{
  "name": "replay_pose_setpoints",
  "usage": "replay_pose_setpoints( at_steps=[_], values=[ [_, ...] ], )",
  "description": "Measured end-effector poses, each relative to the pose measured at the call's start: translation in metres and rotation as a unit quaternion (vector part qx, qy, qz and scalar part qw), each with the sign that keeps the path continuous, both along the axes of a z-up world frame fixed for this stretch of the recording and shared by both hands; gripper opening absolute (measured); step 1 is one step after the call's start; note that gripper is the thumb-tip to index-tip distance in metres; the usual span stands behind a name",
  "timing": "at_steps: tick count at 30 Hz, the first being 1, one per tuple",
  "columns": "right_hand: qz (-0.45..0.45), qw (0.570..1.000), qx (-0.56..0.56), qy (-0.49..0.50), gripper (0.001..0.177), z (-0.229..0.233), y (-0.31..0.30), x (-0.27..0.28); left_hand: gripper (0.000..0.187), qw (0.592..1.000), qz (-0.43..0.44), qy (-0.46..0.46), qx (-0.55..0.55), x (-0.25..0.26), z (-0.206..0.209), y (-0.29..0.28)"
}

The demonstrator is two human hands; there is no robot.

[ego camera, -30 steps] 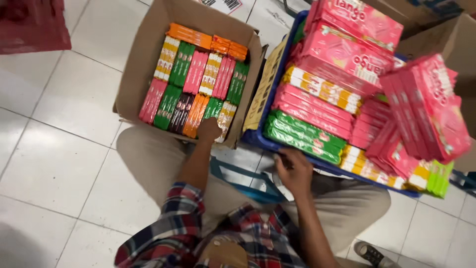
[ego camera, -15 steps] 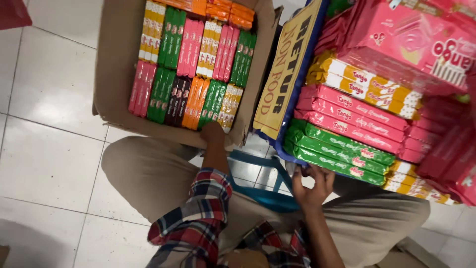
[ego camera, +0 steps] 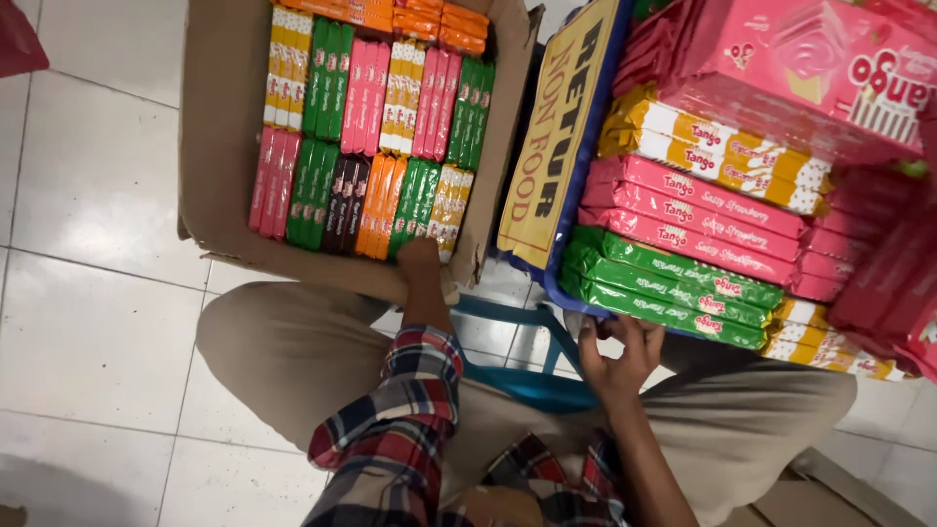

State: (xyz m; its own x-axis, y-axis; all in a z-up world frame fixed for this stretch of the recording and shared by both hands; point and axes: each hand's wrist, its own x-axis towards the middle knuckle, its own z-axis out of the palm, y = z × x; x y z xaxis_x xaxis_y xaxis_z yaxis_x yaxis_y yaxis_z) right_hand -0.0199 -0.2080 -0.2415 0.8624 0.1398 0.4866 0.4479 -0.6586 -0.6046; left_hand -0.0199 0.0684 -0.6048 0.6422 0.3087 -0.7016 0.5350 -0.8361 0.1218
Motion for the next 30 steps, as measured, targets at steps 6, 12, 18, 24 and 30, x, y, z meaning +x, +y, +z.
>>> replay_pose_setpoints(
  at_steps=[6,12,18,24,30],
  values=[
    [0.014,0.999,-0.021,-0.044,0.035,-0.001,-0.002,0.005,0.024,1.0,-0.008,-0.005,-0.023,0.009,-0.007,0.003],
    [0.018,0.999,-0.018,-0.034,0.035,0.005,0.002,0.007,0.024,0.999,-0.038,0.009,-0.033,0.009,0.021,0.007],
    [0.024,0.998,-0.035,-0.042,0.034,0.004,0.0,0.004,0.026,0.999,-0.027,0.022,-0.037,0.006,0.016,0.007],
    [0.027,0.999,-0.018,-0.016,0.035,0.018,0.007,0.004,0.024,0.997,-0.055,0.02,-0.057,0.003,0.017,0.009],
    [0.036,0.999,0.003,-0.019,0.036,0.013,0.005,0.005,0.021,0.994,-0.095,-0.023,-0.043,0.009,0.061,0.014]
  ],
)
